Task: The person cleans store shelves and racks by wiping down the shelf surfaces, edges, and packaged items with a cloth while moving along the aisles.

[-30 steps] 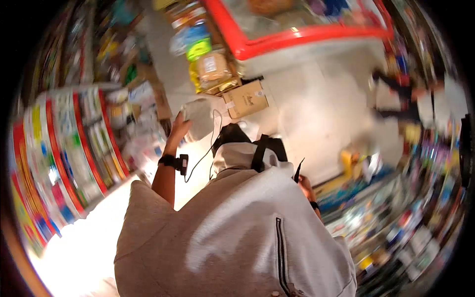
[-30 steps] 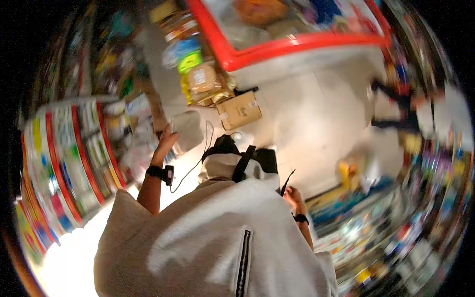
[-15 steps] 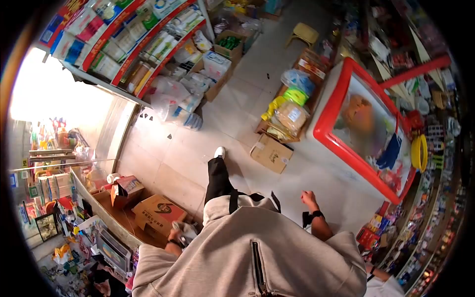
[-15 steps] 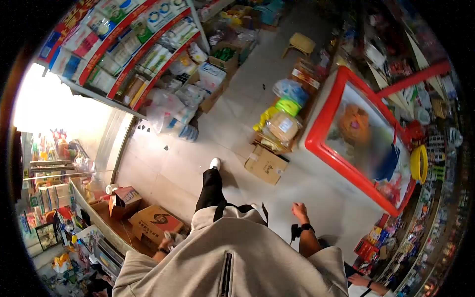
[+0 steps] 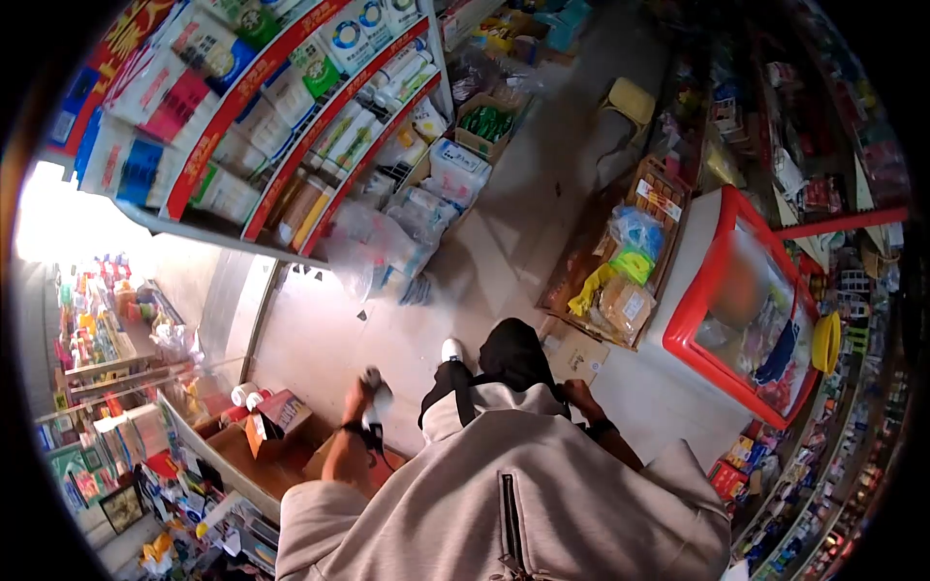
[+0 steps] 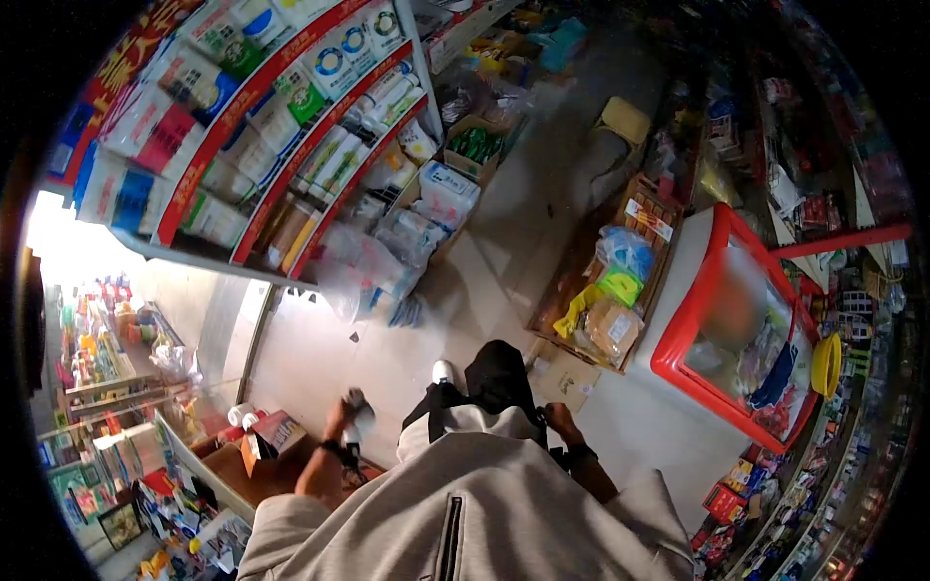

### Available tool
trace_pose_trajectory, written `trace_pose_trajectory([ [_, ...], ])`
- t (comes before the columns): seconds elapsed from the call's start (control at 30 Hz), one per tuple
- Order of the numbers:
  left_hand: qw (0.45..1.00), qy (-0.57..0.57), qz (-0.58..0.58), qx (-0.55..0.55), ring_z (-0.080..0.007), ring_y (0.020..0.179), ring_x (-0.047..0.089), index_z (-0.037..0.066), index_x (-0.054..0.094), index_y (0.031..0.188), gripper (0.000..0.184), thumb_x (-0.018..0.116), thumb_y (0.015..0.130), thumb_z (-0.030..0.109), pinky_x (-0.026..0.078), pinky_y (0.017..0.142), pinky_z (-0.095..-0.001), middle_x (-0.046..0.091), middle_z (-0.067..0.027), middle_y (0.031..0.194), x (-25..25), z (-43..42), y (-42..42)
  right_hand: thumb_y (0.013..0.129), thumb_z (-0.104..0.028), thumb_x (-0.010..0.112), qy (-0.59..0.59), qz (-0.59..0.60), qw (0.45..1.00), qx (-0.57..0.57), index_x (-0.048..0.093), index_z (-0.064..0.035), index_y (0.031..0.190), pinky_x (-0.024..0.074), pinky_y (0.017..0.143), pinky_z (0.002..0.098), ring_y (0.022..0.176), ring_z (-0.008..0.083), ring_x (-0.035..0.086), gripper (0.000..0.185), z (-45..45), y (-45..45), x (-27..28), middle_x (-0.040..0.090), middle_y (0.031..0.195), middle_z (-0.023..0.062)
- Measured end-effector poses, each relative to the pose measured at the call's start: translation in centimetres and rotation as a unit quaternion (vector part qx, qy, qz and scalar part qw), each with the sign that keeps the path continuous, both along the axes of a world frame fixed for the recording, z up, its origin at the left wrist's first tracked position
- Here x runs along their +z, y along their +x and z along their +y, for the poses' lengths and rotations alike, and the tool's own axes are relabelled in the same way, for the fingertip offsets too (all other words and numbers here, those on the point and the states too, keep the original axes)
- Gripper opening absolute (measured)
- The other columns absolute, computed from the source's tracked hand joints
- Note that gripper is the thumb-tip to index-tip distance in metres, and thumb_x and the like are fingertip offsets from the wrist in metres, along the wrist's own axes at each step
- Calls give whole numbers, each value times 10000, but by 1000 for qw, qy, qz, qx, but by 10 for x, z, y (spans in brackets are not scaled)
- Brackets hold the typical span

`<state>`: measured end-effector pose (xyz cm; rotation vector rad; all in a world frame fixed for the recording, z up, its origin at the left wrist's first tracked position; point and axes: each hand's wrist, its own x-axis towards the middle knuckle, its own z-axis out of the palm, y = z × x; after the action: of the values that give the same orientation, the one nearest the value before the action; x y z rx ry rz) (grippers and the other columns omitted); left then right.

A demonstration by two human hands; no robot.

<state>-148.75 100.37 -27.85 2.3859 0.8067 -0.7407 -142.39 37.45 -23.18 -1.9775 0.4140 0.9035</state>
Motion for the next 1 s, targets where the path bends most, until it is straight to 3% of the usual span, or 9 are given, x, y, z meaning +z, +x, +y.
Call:
trace_pose_trajectory([
  [0.07,996,8,-81,-41,-482,894,667,82,562,1135,515,692,878,509,523,711,-559,704,-267,950,44,3,119,1010,-253,576,-196,-149,870,428,691,-55,757,518,582,416,595,229,635,341,-19,8,-34,629,617,79],
  [0.17,993,47,-82,-72,-501,936,655,42,526,1163,484,654,899,427,520,736,-575,691,-304,961,90,-2,277,1012,-218,572,-157,34,878,452,715,-48,903,541,630,429,661,235,652,247,-24,56,-23,667,715,102],
  [0.23,985,13,-145,-96,-516,941,647,19,482,1282,520,621,903,348,519,748,-584,680,-325,956,75,2,352,1002,-185,582,68,44,996,45,693,-7,984,546,672,433,737,230,666,211,-40,74,-18,682,787,126],
  [0.47,968,5,-144,-204,-543,1055,608,-110,351,1417,629,545,893,178,514,870,-579,612,-378,1162,90,-104,483,988,-164,596,7,-64,973,219,686,8,960,544,690,428,773,238,664,196,-76,309,-39,684,857,150],
  [0.53,965,-11,-95,-245,-537,1059,608,-101,351,1422,631,550,893,180,514,873,-573,613,-373,1166,87,-139,495,998,-329,540,-73,-393,889,222,650,-10,915,472,543,412,572,297,617,348,-107,364,-131,664,719,167],
  [0.7,968,-106,106,-200,-521,1067,609,-79,350,1435,637,560,895,186,514,881,-558,614,-362,1177,79,-198,500,993,-321,620,381,9,892,-245,670,-58,772,510,566,361,612,196,651,348,-137,559,-33,652,697,81],
  [0.77,965,-119,161,-167,-515,1070,610,-70,350,1441,639,564,896,188,513,884,-552,614,-358,1182,81,-207,515,971,-396,653,122,-31,986,-108,667,-43,834,494,525,344,540,167,605,380,-141,629,20,619,635,29],
  [0.93,963,-109,206,-136,-499,1079,611,-48,349,1454,646,574,898,193,513,892,-537,615,-347,1193,77,-215,610,937,-204,693,419,-208,877,-113,643,-73,1080,516,672,290,780,147,633,200,-217,823,196,661,932,19],
  [1.0,962,-97,199,-160,-493,1082,611,-39,349,1459,650,579,898,196,513,895,-531,615,-342,1198,73,-216,673,1005,-197,540,269,-352,892,89,631,-55,1026,522,682,284,837,163,638,169,-255,930,328,657,957,38],
])
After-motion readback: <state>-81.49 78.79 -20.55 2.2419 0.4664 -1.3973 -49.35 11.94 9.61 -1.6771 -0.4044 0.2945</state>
